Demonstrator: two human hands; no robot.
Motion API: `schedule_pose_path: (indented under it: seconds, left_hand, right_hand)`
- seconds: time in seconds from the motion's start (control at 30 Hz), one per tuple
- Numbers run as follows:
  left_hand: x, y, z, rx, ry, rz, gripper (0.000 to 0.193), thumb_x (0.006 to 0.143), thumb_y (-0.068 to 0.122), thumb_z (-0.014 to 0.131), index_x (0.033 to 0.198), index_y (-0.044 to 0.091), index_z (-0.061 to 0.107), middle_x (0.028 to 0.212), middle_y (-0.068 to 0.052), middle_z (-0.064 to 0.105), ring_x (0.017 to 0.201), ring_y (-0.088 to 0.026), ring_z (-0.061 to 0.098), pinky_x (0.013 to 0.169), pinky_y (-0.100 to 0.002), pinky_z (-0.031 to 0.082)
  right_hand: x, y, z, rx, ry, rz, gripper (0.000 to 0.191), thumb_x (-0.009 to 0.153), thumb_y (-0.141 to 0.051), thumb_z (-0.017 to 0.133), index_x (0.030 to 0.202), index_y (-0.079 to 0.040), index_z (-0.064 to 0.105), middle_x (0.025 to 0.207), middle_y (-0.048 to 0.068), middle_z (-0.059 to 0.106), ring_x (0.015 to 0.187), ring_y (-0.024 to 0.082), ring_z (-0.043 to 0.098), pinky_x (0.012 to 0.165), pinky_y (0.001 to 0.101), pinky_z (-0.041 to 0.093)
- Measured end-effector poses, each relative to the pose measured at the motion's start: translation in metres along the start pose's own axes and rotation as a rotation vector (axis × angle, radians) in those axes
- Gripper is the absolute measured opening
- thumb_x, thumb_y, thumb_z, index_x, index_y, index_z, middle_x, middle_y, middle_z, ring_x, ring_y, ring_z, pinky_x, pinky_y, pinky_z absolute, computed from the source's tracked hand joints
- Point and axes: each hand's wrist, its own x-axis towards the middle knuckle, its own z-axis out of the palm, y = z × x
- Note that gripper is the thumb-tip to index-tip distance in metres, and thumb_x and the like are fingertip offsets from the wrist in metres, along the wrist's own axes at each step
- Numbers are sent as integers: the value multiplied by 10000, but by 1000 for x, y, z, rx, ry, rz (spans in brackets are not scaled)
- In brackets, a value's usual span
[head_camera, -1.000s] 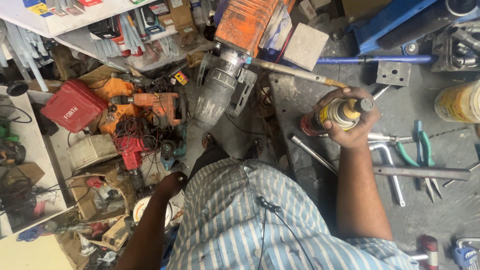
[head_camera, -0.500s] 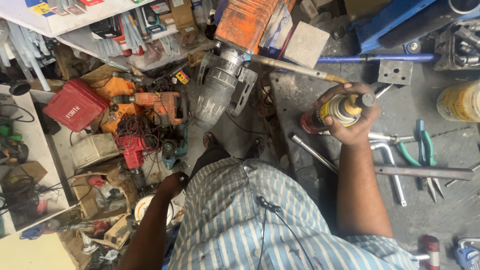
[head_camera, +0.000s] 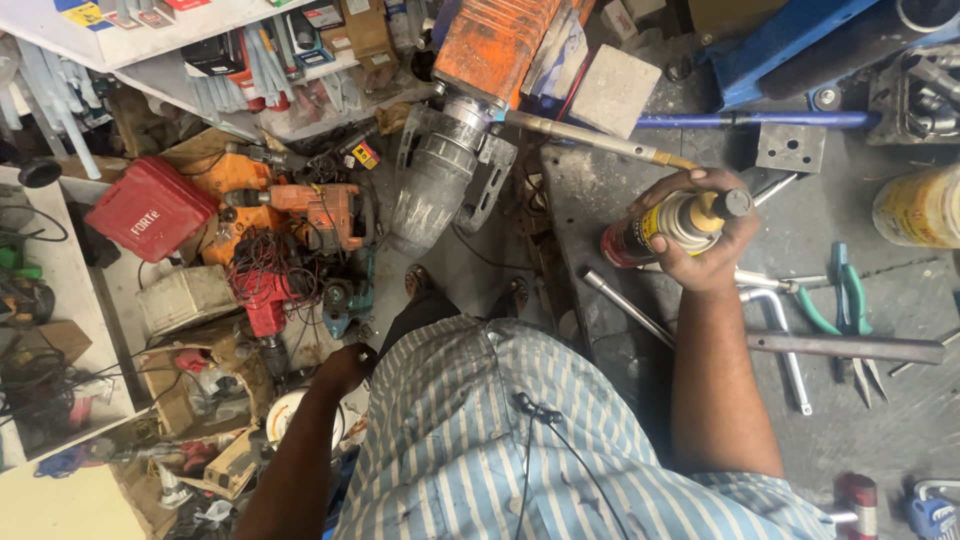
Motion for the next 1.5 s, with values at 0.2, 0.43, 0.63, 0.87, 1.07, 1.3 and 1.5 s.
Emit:
schedule_pose_path:
  seconds: [0.2, 0.43, 0.63, 0.87, 1.07, 1.3, 1.5]
  left_hand:
    - [0, 0, -1, 1, -1, 6, 313, 945, 343, 618, 1202, 193, 715, 994, -138, 787, 942, -302, 759, 886, -430, 568]
    - [-1, 1, -1, 22, -7, 1, 309, 952, 339, 608, 1206, 200, 717, 1026, -149, 784, 969, -320, 755, 905, -434, 567]
    - [-2, 2, -1, 36, -1, 1, 316, 947, 338, 620, 1217, 207, 717, 1100, -154, 767, 1026, -333, 738, 929, -442, 560]
    - [-4, 7, -2, 12, -30, -46, 334, 963, 369, 624, 1240, 200, 703, 1089, -159, 777, 1025, -316, 749, 935, -425, 562]
    - [-9, 13, -6, 11, -28, -38, 339, 964, 386, 612, 1235, 211, 714, 1075, -148, 785, 1013, -307, 758, 934, -422, 565]
    - [-7, 12, -5, 36, -31, -58, 338, 959, 387, 609, 1237, 223, 708, 1080, -144, 778, 1021, -313, 750, 932, -427, 560]
    - [-2, 27, -10, 48, 219, 71, 300, 914, 342, 653, 1158, 179, 718, 1135, -147, 747, 1047, -354, 713, 914, -459, 555]
  right_hand:
    - [-2, 0, 0, 8, -10, -13, 603, 942, -174, 793, 1423, -102, 437, 943, 215, 664, 869, 309, 731, 768, 393, 629]
    - [-4, 2, 0, 9, -10, -9, 610, 934, -178, 800, 1422, -100, 443, 942, 218, 667, 879, 310, 730, 780, 397, 623]
    - [-3, 2, -1, 7, -12, -14, 605, 935, -166, 790, 1425, -94, 443, 955, 227, 666, 892, 318, 734, 786, 402, 630]
    - [-2, 3, -2, -4, -30, -21, 604, 934, -168, 786, 1422, -89, 438, 951, 226, 672, 881, 315, 740, 782, 403, 643]
    - [-2, 3, -1, 10, -24, -23, 603, 940, -166, 789, 1424, -94, 437, 963, 228, 664, 895, 315, 734, 802, 405, 635]
    - [-2, 3, 0, 12, -30, -19, 602, 935, -170, 790, 1427, -91, 451, 956, 229, 675, 886, 314, 734, 801, 410, 633]
    - [-2, 1, 0, -10, -18, -27, 606, 935, -186, 787, 1433, -90, 453, 950, 227, 677, 883, 312, 735, 792, 396, 628]
